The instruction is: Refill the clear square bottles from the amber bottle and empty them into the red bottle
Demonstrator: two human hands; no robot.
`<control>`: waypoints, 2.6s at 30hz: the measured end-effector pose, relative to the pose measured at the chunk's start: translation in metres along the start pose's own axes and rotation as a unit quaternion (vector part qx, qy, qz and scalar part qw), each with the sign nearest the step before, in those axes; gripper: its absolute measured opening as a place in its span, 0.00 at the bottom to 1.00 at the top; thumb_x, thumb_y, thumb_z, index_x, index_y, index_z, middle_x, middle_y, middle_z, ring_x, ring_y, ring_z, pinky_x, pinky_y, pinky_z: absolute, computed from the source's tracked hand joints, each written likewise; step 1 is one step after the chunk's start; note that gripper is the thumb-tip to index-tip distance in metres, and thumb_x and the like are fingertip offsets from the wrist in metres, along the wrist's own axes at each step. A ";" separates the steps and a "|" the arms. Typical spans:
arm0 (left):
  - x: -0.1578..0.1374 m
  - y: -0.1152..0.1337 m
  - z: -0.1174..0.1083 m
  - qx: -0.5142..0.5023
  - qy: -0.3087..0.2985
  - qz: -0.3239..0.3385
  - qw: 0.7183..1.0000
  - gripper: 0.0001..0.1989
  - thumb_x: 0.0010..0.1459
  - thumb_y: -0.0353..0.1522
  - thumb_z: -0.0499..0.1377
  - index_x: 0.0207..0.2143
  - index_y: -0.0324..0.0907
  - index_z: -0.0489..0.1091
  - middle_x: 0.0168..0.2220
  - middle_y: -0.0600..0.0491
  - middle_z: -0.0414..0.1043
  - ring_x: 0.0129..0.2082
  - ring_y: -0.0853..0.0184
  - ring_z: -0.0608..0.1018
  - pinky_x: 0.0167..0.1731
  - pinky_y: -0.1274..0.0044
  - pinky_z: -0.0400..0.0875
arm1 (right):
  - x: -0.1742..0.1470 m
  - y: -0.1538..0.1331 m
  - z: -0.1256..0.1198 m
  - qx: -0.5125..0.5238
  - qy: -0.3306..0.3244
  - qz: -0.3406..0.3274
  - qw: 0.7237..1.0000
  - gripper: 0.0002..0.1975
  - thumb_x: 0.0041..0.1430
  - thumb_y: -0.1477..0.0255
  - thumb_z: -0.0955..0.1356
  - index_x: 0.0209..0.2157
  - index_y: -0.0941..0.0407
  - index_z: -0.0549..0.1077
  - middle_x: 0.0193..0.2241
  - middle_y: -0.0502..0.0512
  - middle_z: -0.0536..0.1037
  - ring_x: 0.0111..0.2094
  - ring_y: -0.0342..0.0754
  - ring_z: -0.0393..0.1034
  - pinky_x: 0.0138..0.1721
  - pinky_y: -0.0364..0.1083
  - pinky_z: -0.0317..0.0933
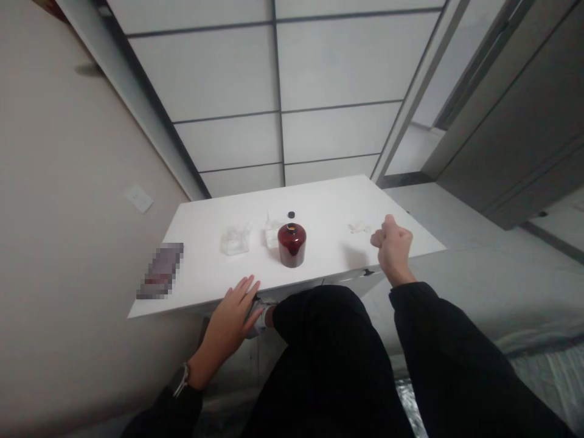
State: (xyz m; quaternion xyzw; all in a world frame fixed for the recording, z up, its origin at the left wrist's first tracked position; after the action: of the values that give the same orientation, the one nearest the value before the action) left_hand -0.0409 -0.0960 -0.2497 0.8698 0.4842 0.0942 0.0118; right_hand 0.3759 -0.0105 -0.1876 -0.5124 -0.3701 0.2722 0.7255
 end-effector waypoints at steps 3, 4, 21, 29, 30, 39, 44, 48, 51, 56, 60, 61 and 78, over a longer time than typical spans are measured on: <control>0.000 0.001 0.001 -0.011 0.003 -0.006 1.000 0.29 0.74 0.42 0.53 0.73 0.42 0.61 0.74 0.39 0.61 0.73 0.49 0.66 0.68 0.52 0.68 | 0.025 -0.041 0.010 -0.010 -0.054 -0.009 0.998 0.35 0.58 0.34 0.64 0.21 0.48 0.51 0.18 0.39 0.44 0.18 0.40 0.37 0.18 0.43 0.38; 0.001 0.001 0.001 -0.014 0.006 -0.009 1.000 0.29 0.74 0.42 0.53 0.73 0.42 0.61 0.74 0.39 0.61 0.73 0.49 0.66 0.68 0.52 0.67 | 0.033 -0.054 0.018 -0.032 -0.090 -0.008 0.995 0.34 0.61 0.34 0.62 0.22 0.49 0.54 0.18 0.40 0.48 0.18 0.40 0.40 0.17 0.42 0.39; 0.058 0.011 -0.041 -0.189 0.197 -0.095 0.957 0.24 0.73 0.36 0.53 0.68 0.42 0.61 0.65 0.39 0.70 0.68 0.53 0.73 0.67 0.55 0.71 | -0.039 0.007 0.093 -0.124 -0.227 0.003 0.966 0.23 0.69 0.52 0.60 0.54 0.51 0.73 0.60 0.63 0.77 0.59 0.56 0.74 0.63 0.62 0.66; 0.162 -0.013 -0.059 -0.243 0.203 -0.014 0.949 0.26 0.74 0.35 0.55 0.71 0.44 0.55 0.72 0.39 0.61 0.74 0.54 0.63 0.73 0.54 0.60 | -0.087 0.019 0.141 -0.087 -0.282 -0.084 0.952 0.46 0.55 0.41 0.74 0.68 0.44 0.61 0.68 0.63 0.68 0.70 0.64 0.63 0.69 0.65 0.61; 0.167 -0.016 -0.055 -0.245 0.185 -0.008 0.952 0.27 0.74 0.35 0.55 0.72 0.46 0.54 0.74 0.40 0.59 0.75 0.55 0.61 0.74 0.54 0.59 | -0.087 0.022 0.143 -0.098 -0.283 -0.078 0.951 0.45 0.55 0.42 0.75 0.68 0.44 0.61 0.67 0.63 0.70 0.68 0.63 0.66 0.67 0.64 0.65; 0.175 -0.025 -0.025 -0.238 0.082 -0.025 0.967 0.30 0.73 0.39 0.56 0.73 0.57 0.54 0.77 0.47 0.54 0.76 0.50 0.61 0.70 0.51 0.67 | -0.083 0.044 0.149 -0.074 -0.322 -0.073 0.941 0.53 0.36 0.51 0.86 0.63 0.42 0.66 0.53 0.57 0.81 0.52 0.63 0.80 0.51 0.58 0.77; 0.178 -0.028 -0.019 -0.206 0.111 -0.038 0.971 0.27 0.71 0.40 0.58 0.70 0.56 0.60 0.75 0.49 0.57 0.74 0.48 0.65 0.66 0.49 0.72 | -0.086 0.049 0.144 -0.097 -0.330 -0.069 0.937 0.57 0.34 0.54 0.87 0.64 0.42 0.64 0.54 0.55 0.82 0.52 0.62 0.81 0.53 0.57 0.76; 0.178 -0.031 -0.018 -0.199 0.135 -0.044 0.970 0.33 0.69 0.44 0.61 0.72 0.58 0.56 0.73 0.50 0.62 0.72 0.46 0.68 0.66 0.48 0.72 | -0.086 0.048 0.143 -0.114 -0.347 -0.054 0.929 0.47 0.43 0.59 0.84 0.63 0.43 0.66 0.53 0.55 0.83 0.51 0.60 0.82 0.52 0.56 0.77; 0.178 -0.036 -0.017 -0.206 0.142 -0.070 0.966 0.40 0.65 0.47 0.65 0.74 0.60 0.52 0.72 0.51 0.64 0.69 0.45 0.71 0.67 0.47 0.73 | -0.084 0.045 0.145 -0.100 -0.356 -0.051 0.928 0.36 0.53 0.65 0.79 0.61 0.44 0.67 0.53 0.53 0.84 0.51 0.57 0.82 0.51 0.54 0.78; 0.179 -0.036 -0.014 -0.212 0.123 -0.076 0.966 0.39 0.65 0.44 0.66 0.73 0.51 0.55 0.69 0.43 0.67 0.68 0.47 0.73 0.66 0.51 0.73 | -0.078 0.046 0.142 -0.136 -0.362 -0.044 0.921 0.35 0.49 0.62 0.81 0.57 0.46 0.72 0.51 0.55 0.85 0.49 0.59 0.83 0.47 0.55 0.80; 0.179 -0.037 -0.007 -0.243 0.117 -0.075 0.960 0.43 0.63 0.43 0.68 0.73 0.49 0.52 0.69 0.40 0.66 0.68 0.49 0.72 0.66 0.53 0.71 | -0.077 0.048 0.133 -0.168 -0.334 -0.062 0.925 0.42 0.42 0.60 0.84 0.58 0.47 0.70 0.52 0.58 0.84 0.50 0.62 0.83 0.48 0.58 0.79; 0.179 -0.038 -0.005 -0.257 0.113 -0.079 0.956 0.45 0.63 0.43 0.69 0.74 0.49 0.50 0.68 0.39 0.66 0.68 0.49 0.72 0.66 0.54 0.71 | -0.076 0.049 0.130 -0.170 -0.322 -0.062 0.929 0.43 0.42 0.60 0.84 0.59 0.47 0.69 0.51 0.58 0.84 0.50 0.62 0.83 0.47 0.58 0.79; 0.134 -0.021 -0.066 -0.279 0.175 -0.155 0.931 0.34 0.58 0.42 0.73 0.61 0.46 0.64 0.58 0.45 0.76 0.58 0.54 0.82 0.59 0.59 0.80 | -0.080 0.044 0.127 -0.119 -0.348 -0.102 0.924 0.37 0.51 0.59 0.80 0.60 0.52 0.69 0.56 0.64 0.81 0.56 0.63 0.79 0.56 0.61 0.74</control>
State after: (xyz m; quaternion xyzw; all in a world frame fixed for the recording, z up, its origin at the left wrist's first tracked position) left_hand -0.0012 0.0242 -0.1671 0.7153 0.5619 0.3727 0.1837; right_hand 0.2255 0.0103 -0.2247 -0.4274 -0.6791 0.3118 0.5088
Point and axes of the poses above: each hand's wrist, its own x-axis towards the middle knuckle, its own z-axis out of the palm, y = z × x, the point moved 6 cm from there along x, towards the middle knuckle
